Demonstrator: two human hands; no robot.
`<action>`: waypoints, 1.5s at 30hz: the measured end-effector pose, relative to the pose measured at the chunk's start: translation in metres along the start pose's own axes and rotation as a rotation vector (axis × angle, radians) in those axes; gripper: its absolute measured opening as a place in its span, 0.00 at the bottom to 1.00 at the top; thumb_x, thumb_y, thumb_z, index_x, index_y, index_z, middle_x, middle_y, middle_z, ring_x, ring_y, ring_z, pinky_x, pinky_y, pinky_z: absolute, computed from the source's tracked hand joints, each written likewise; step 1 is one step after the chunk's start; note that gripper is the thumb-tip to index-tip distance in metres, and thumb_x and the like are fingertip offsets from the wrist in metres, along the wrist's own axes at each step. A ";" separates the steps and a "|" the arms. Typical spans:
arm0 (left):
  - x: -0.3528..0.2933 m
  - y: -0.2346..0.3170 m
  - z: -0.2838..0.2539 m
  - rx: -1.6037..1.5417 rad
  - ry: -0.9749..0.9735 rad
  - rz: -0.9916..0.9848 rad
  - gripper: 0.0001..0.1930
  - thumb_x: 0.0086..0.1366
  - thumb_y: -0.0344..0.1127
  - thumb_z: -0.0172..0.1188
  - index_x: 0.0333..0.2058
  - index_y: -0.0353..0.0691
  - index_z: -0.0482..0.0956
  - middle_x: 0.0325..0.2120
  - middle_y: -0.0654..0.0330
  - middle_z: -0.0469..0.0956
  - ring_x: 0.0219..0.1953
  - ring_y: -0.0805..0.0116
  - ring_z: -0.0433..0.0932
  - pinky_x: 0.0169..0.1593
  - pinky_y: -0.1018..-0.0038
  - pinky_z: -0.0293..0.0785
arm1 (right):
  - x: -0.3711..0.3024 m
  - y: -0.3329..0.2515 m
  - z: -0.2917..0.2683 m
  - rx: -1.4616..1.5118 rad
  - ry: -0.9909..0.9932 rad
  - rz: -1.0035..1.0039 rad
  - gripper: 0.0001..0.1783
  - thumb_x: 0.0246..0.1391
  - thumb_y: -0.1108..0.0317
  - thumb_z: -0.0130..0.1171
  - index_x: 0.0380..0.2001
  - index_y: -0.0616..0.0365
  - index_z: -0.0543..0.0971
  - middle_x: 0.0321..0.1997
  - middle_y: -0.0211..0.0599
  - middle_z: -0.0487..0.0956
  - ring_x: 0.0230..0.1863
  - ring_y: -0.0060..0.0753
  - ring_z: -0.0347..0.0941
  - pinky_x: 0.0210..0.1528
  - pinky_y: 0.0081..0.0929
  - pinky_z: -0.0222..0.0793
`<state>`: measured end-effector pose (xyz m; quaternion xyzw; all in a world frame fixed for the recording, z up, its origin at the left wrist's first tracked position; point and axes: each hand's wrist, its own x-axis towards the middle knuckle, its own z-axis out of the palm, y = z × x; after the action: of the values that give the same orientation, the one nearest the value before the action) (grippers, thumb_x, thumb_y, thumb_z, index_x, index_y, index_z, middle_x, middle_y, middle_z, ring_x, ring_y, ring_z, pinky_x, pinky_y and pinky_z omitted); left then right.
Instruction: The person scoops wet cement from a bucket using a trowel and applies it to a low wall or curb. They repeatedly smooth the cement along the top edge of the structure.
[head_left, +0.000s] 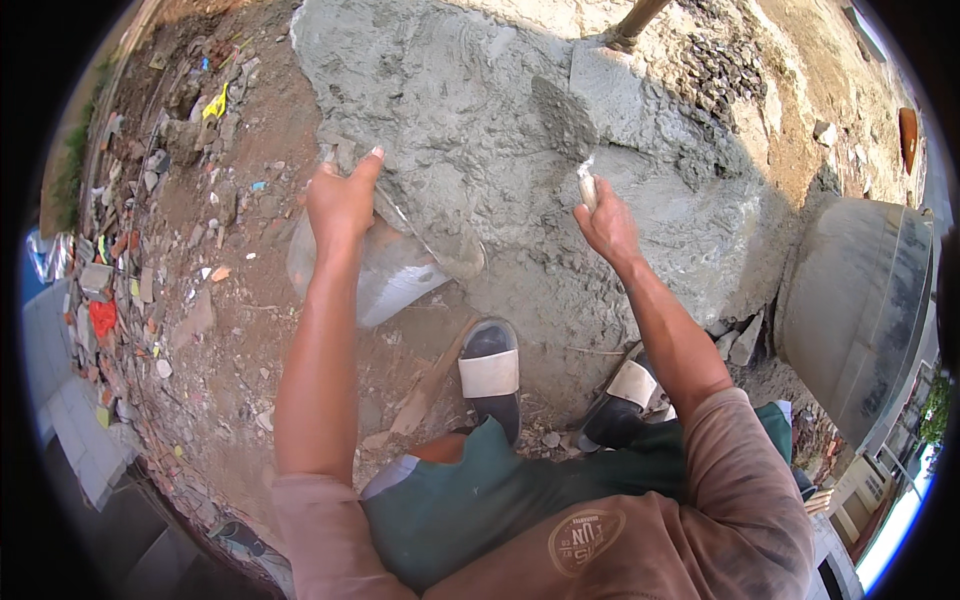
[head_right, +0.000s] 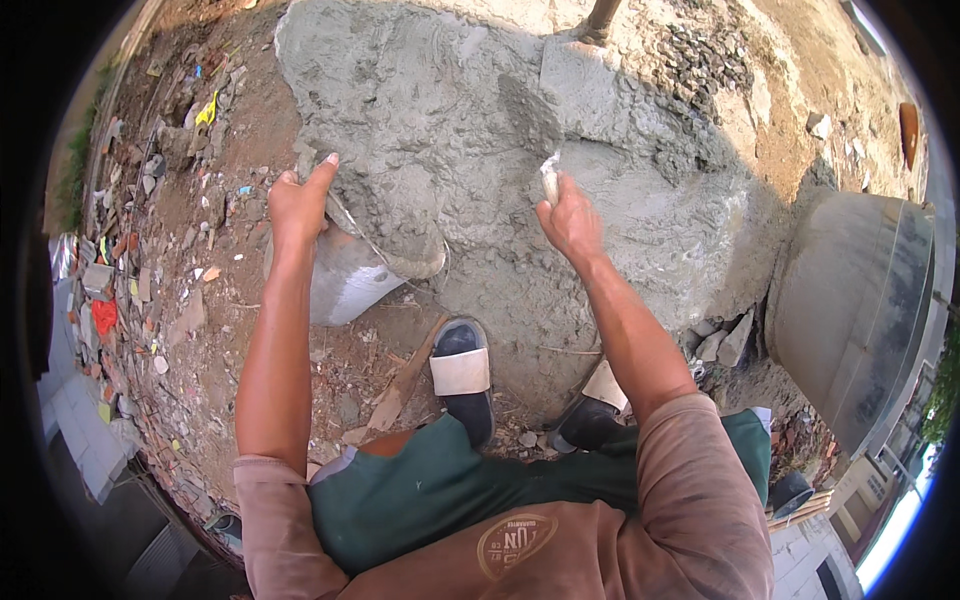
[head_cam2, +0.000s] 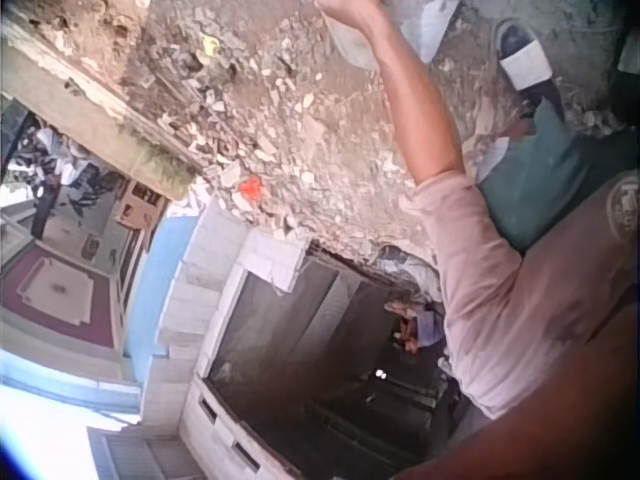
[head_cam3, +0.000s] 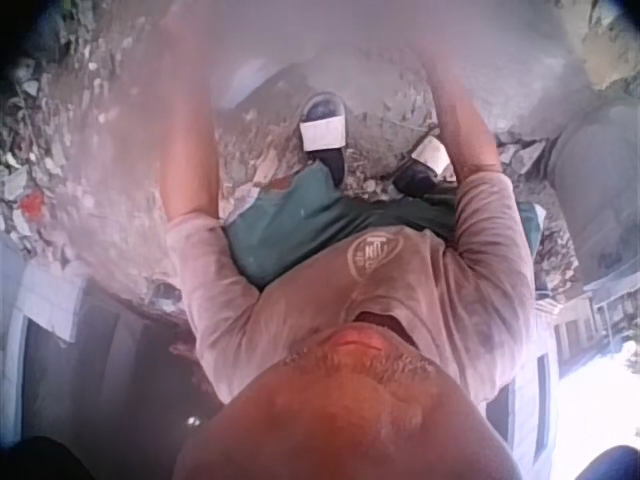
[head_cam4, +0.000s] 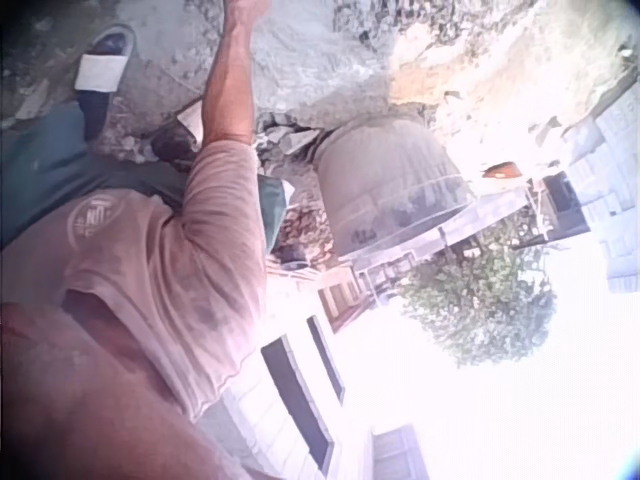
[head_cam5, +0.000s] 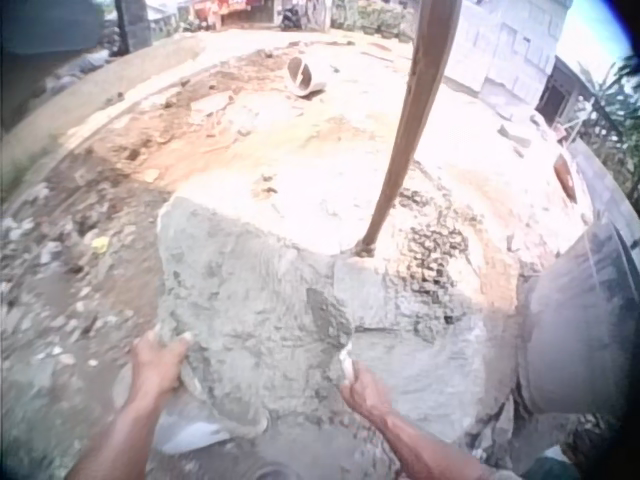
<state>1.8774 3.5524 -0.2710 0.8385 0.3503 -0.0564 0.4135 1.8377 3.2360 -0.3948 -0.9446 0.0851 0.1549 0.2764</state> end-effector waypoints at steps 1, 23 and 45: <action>0.002 -0.002 0.001 0.001 0.014 0.022 0.26 0.52 0.44 0.66 0.38 0.23 0.74 0.26 0.49 0.78 0.26 0.64 0.77 0.31 0.70 0.72 | 0.012 0.000 0.001 -0.012 -0.027 0.013 0.28 0.48 0.61 0.55 0.53 0.58 0.66 0.43 0.58 0.76 0.44 0.60 0.73 0.46 0.49 0.68; -0.001 0.001 0.001 -0.053 -0.025 -0.050 0.31 0.54 0.43 0.64 0.48 0.22 0.70 0.34 0.46 0.79 0.38 0.64 0.78 0.45 0.71 0.70 | -0.001 -0.090 -0.023 -0.271 -0.653 -0.742 0.30 0.47 0.63 0.59 0.55 0.53 0.68 0.45 0.45 0.77 0.43 0.50 0.75 0.46 0.41 0.71; 0.011 -0.006 0.006 -0.037 0.002 -0.024 0.36 0.54 0.41 0.64 0.55 0.20 0.63 0.42 0.42 0.77 0.44 0.61 0.77 0.48 0.72 0.70 | 0.027 -0.089 0.022 -0.076 -0.668 -0.282 0.30 0.46 0.65 0.61 0.54 0.60 0.69 0.41 0.51 0.78 0.43 0.49 0.76 0.46 0.40 0.71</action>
<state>1.8833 3.5559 -0.2829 0.8266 0.3615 -0.0541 0.4280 1.8798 3.3202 -0.3772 -0.8540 -0.1471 0.4184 0.2721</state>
